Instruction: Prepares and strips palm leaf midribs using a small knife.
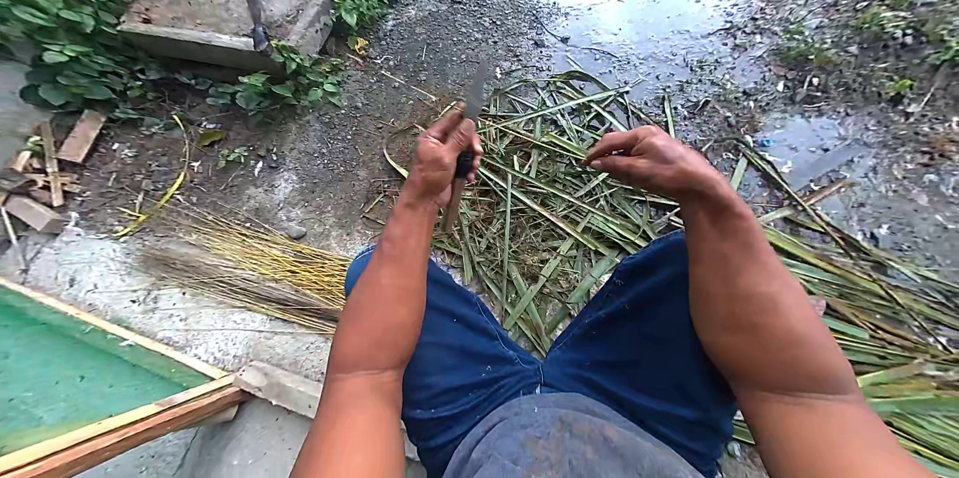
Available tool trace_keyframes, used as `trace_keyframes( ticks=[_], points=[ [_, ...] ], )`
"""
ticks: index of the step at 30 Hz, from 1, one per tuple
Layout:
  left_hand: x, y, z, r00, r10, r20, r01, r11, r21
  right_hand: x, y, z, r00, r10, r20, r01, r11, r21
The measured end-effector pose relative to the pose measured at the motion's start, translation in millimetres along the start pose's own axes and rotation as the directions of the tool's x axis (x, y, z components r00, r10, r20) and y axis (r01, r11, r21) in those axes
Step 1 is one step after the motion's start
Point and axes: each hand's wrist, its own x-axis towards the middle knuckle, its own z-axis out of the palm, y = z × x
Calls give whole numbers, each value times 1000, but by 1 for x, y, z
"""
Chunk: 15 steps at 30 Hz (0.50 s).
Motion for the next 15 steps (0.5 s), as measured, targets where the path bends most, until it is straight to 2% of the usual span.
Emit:
trace_keyframes(
  ticks=[4,10,15],
  points=[
    [10,16,-33,971,74,-228,-94,992,-80,-3,3,-4,1000,-24,-7,24,1000,14],
    [3,18,-42,966,85,-245,-114,988,-108,-3,4,-9,1000,-16,6,16,1000,-14],
    [0,31,-72,925,133,-355,-179,979,-100,-14,14,-24,999,-16,-37,14,998,-61]
  ],
)
